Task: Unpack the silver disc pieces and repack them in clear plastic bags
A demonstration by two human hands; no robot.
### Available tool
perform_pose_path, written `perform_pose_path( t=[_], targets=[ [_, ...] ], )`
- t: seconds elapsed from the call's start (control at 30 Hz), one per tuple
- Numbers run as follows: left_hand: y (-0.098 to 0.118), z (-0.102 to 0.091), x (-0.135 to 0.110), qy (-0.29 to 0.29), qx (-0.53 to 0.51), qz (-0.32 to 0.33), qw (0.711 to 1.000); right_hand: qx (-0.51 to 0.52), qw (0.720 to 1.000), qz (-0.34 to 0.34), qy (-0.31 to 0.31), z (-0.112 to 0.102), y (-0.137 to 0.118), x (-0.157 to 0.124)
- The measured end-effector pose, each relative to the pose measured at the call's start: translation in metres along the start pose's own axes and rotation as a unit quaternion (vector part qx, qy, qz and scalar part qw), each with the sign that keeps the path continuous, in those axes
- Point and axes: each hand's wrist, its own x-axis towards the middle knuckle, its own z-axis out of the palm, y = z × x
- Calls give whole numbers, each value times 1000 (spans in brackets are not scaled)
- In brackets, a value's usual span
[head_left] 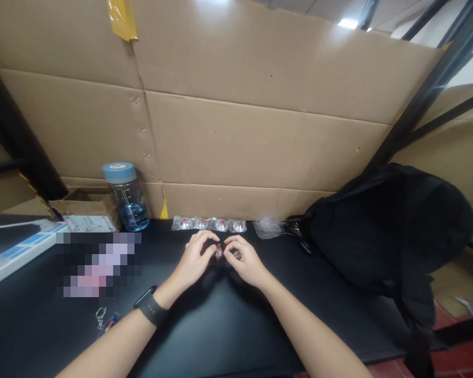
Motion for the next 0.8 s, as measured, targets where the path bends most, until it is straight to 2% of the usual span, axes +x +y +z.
perform_pose_path(
  t=[0.23,0.3,0.4,0.53,0.67,0.8],
  targets=[
    [-1,-1,-5,-116,125,8,985,-53,998,-27,7,-3,-1,1],
    [-6,-3,-3,-116,129,6,985,-71,997,-29,6,-5,-1,1],
    [-19,-11,4,-81,133,-17,988,-111,993,-34,-12,-7,0,1],
    [-39,-24,13,-44,199,-52,978,-149,985,-35,-80,-13,1,-1],
    [-47,-25,13,-69,233,-61,968,-166,975,-25,-148,-28,3,-1],
    [-45,-15,11,-83,237,-64,966,-200,965,-4,-167,-51,15,1]
  ],
)
